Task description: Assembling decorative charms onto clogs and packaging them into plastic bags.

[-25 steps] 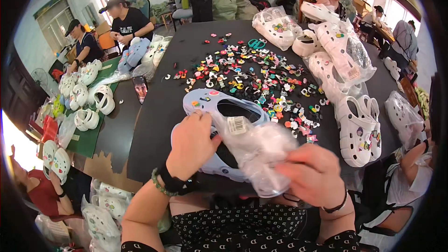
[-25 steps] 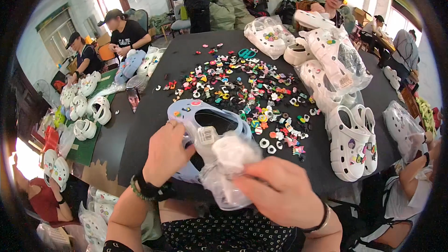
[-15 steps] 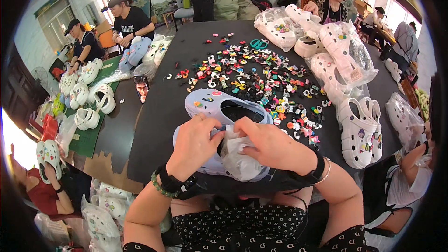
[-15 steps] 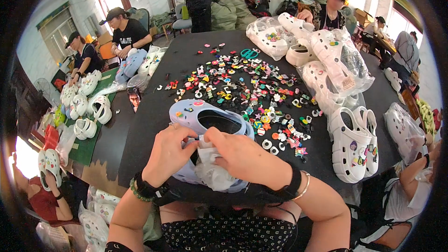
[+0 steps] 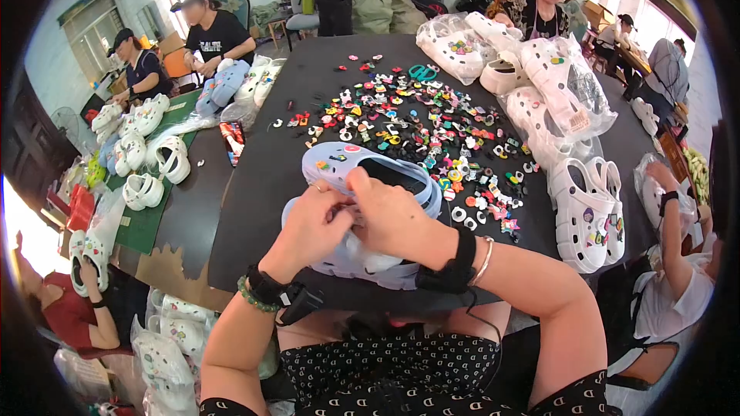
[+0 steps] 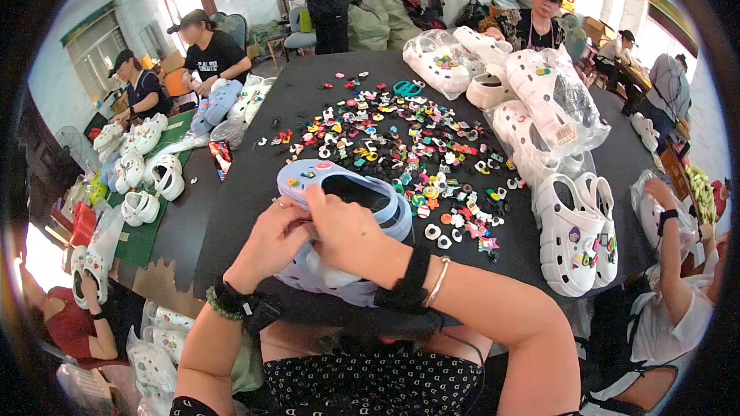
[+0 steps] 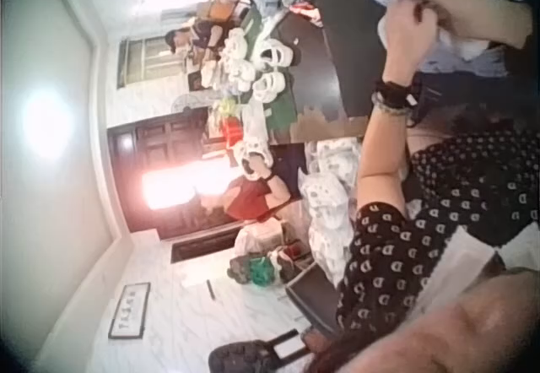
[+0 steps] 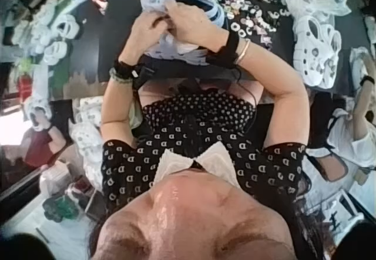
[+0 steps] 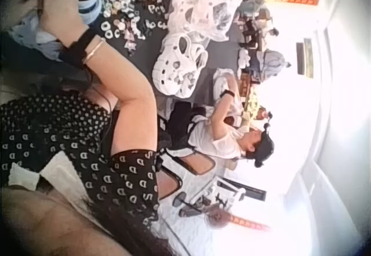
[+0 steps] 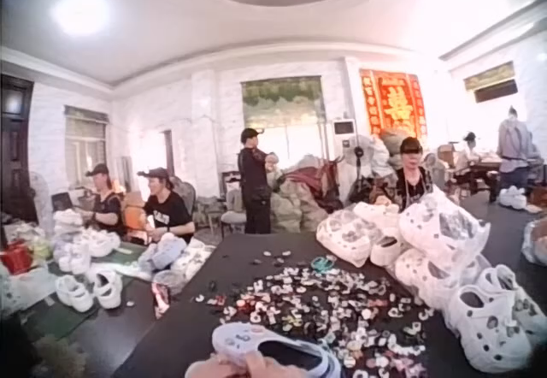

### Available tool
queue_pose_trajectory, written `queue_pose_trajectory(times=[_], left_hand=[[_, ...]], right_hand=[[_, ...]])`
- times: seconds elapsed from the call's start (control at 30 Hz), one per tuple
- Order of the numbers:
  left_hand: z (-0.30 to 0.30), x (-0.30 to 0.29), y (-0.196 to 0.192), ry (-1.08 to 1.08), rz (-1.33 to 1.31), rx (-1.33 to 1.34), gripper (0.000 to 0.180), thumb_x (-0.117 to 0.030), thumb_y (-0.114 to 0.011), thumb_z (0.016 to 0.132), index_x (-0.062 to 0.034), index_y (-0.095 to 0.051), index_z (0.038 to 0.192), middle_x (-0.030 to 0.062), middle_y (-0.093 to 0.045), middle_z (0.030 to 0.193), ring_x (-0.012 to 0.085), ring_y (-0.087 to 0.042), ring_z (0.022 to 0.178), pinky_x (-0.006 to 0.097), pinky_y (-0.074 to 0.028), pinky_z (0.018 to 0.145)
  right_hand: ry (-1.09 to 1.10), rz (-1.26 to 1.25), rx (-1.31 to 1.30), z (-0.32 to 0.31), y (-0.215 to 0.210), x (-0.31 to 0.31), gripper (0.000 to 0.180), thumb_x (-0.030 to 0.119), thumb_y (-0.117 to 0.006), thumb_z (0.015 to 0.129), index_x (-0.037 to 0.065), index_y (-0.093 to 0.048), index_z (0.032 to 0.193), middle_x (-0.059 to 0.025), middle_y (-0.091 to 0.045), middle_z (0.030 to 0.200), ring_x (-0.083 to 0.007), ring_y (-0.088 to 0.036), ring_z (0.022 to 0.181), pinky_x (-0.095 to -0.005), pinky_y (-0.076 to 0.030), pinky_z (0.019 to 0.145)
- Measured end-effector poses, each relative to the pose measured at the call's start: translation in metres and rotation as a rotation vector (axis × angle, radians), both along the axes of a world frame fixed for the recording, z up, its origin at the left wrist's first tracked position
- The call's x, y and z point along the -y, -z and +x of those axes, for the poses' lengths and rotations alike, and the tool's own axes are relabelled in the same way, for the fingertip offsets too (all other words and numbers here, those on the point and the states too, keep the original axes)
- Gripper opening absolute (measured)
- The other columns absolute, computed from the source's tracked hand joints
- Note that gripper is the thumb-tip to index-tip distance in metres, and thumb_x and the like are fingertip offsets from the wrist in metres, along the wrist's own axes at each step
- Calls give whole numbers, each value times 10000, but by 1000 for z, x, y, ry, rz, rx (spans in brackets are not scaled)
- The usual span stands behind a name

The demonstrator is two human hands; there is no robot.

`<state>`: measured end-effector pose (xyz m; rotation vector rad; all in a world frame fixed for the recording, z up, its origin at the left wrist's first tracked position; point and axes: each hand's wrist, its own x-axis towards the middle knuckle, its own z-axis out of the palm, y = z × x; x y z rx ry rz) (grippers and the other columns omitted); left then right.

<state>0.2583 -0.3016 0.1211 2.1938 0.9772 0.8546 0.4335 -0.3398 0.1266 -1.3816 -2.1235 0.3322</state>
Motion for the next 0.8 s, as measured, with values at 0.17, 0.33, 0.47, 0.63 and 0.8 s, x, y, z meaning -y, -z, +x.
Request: queue_pose_trajectory(times=[0.17,0.33,0.47,0.63,0.8], left_hand=[[-6,25,0,-26,234,-134,423,-280,-727,775,-36,-682,1118,171,-562,1110,346,-533,1052,434,-455,917],[-3,24,9,-254,271,-203,503,-330,-704,782,-71,-641,1208,234,-493,1320,399,-463,1220,540,-367,1027],[5,22,-8,-157,47,-296,385,-264,-709,760,-75,-669,1093,162,-670,1114,302,-638,1054,502,-456,928],[6,18,6,-141,212,-116,299,-246,-697,768,-54,-676,996,131,-690,806,301,-676,772,436,-508,754],[5,15,4,-137,168,-120,279,-222,-685,777,-34,-681,983,146,-676,737,330,-668,701,409,-512,655]], right_hand=[[-93,-269,-217,19,-25,12,603,131,-721,766,29,-378,1251,-225,-631,879,-434,-655,865,-480,-511,765],[-443,-342,-40,54,-54,28,779,140,-772,720,66,-367,1381,-211,-524,1194,-397,-569,1065,-438,-481,885],[-349,96,389,43,-55,42,889,115,-823,640,138,-394,1418,-197,-387,1424,-408,-426,1280,-497,-405,1013],[-364,87,282,28,-31,27,886,74,-817,599,153,-421,1387,-172,-389,1441,-403,-436,1272,-511,-428,1004],[-317,150,283,13,-11,16,828,24,-772,584,114,-439,1337,-165,-500,1229,-357,-507,1064,-441,-487,900]])
